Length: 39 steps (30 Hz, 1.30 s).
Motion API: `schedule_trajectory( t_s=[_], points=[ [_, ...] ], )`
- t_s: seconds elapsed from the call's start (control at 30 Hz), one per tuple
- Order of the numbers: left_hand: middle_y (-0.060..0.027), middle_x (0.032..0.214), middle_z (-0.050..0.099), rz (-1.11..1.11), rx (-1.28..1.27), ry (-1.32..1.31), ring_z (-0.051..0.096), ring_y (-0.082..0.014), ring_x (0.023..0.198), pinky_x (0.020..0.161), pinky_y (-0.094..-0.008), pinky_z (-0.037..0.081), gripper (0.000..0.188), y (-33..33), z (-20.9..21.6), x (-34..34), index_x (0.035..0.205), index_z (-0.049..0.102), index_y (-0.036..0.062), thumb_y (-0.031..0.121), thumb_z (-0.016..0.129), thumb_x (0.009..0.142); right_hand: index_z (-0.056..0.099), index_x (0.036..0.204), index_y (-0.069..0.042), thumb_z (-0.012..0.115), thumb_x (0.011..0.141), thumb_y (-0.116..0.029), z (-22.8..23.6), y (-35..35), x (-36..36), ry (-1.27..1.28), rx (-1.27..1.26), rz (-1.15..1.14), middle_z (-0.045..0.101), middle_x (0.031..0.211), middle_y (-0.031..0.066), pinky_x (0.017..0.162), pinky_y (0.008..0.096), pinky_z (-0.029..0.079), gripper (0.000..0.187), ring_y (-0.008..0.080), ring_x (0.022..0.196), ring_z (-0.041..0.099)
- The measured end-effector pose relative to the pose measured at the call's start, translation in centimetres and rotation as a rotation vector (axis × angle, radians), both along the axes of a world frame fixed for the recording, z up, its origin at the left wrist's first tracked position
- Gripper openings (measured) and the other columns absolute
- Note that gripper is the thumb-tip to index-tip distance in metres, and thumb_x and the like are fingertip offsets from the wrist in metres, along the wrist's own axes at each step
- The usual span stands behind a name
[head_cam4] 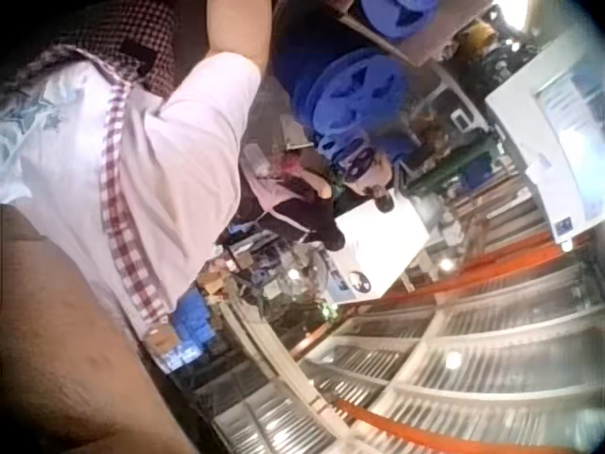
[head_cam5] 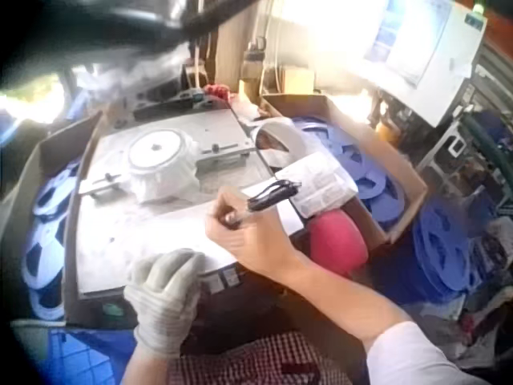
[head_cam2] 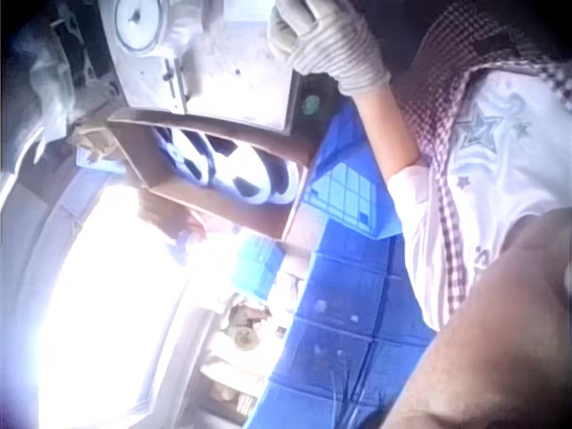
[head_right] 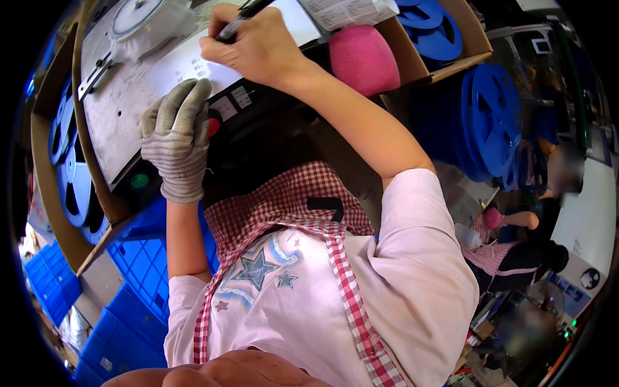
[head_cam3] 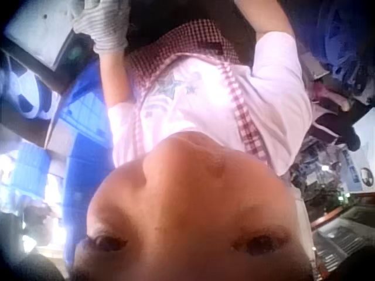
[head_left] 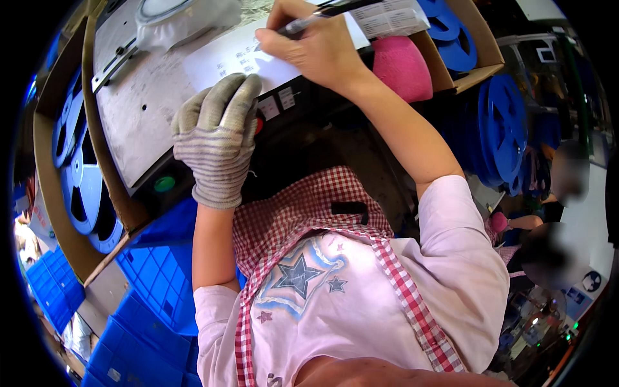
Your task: The person writes on a paper document using a pen, then handles blue plastic reels, stacking them into a cardboard box. The person also uses a tape dispenser to seal the box and attaches the document to a blue crate.
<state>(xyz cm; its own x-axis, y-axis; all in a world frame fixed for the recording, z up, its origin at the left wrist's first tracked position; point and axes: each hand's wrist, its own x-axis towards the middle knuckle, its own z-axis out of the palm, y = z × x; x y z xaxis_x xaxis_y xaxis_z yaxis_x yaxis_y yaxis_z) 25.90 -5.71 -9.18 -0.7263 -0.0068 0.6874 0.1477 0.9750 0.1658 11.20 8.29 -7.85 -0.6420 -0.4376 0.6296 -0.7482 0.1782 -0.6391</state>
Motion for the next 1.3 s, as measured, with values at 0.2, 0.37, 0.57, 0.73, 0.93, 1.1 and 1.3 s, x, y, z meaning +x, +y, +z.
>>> schedule_trajectory(
  t_s=[0.2,0.37,0.57,0.73,0.93,1.1,1.3],
  points=[
    [0.0056,0.109,0.071,-0.018,-0.001,0.003,0.065,-0.0199,0.095,0.084,-0.0372,0.051,0.038,-0.2,0.2,0.5,0.109,0.076,0.0240,0.019,0.080,0.071,0.056,0.082,-0.004,0.072,0.088,-0.012,1.4,1.0,1.1,-0.300,0.029,0.081,0.054,0.068,0.0006,0.058,0.0273,0.043,0.019,0.0087,0.061,0.050],
    [0.0039,0.106,0.073,-0.036,0.009,0.018,0.066,-0.0219,0.093,0.084,-0.0367,0.052,0.032,-0.3,0.3,0.6,0.106,0.077,0.0226,0.019,0.080,0.075,0.056,0.081,-0.003,0.070,0.088,-0.012,1.3,0.8,1.5,-0.170,0.102,-0.016,0.056,0.066,0.0058,0.058,0.0300,0.044,0.018,0.0122,0.060,0.053],
    [0.0061,0.109,0.070,-0.048,0.000,0.036,0.065,-0.0189,0.097,0.083,-0.0377,0.051,0.041,-0.7,-0.5,0.4,0.108,0.075,0.0241,0.019,0.081,0.068,0.056,0.081,-0.003,0.071,0.088,-0.013,1.5,0.6,1.2,-0.230,0.126,0.039,0.055,0.065,0.0056,0.056,0.0305,0.043,0.019,0.0117,0.059,0.052],
    [0.0056,0.108,0.071,-0.053,-0.015,0.043,0.065,-0.0195,0.094,0.082,-0.0381,0.052,0.041,-0.7,-0.3,0.3,0.107,0.075,0.0236,0.019,0.081,0.067,0.055,0.081,-0.004,0.073,0.084,-0.009,1.3,0.6,1.2,-0.161,0.138,0.017,0.052,0.065,0.0061,0.057,0.0329,0.044,0.019,0.0153,0.059,0.051],
    [0.0029,0.105,0.073,-0.038,0.003,0.012,0.067,-0.0225,0.093,0.083,-0.0371,0.052,0.028,-0.5,0.3,0.6,0.104,0.077,0.0217,0.020,0.079,0.076,0.053,0.079,-0.004,0.072,0.085,-0.010,1.7,0.3,1.1,-0.193,0.110,0.070,0.053,0.066,0.0078,0.056,0.0328,0.043,0.020,0.0178,0.059,0.052],
    [0.0030,0.105,0.072,-0.042,0.017,0.026,0.067,-0.0227,0.093,0.083,-0.0367,0.053,0.029,-0.4,0.1,0.4,0.104,0.077,0.0219,0.019,0.079,0.076,0.053,0.082,-0.003,0.072,0.087,-0.012,0.5,0.2,0.5,-0.077,0.077,0.089,0.054,0.069,0.0074,0.058,0.0322,0.044,0.021,0.0180,0.060,0.054],
    [0.0041,0.108,0.071,-0.037,-0.004,0.035,0.065,-0.0207,0.096,0.084,-0.0380,0.051,0.037,-0.6,-0.4,0.4,0.107,0.075,0.0231,0.019,0.081,0.070,0.053,0.081,-0.004,0.072,0.087,-0.012,1.5,0.2,0.9,-0.089,0.124,0.065,0.053,0.067,0.0070,0.057,0.0324,0.044,0.021,0.0170,0.058,0.053]
  ],
)
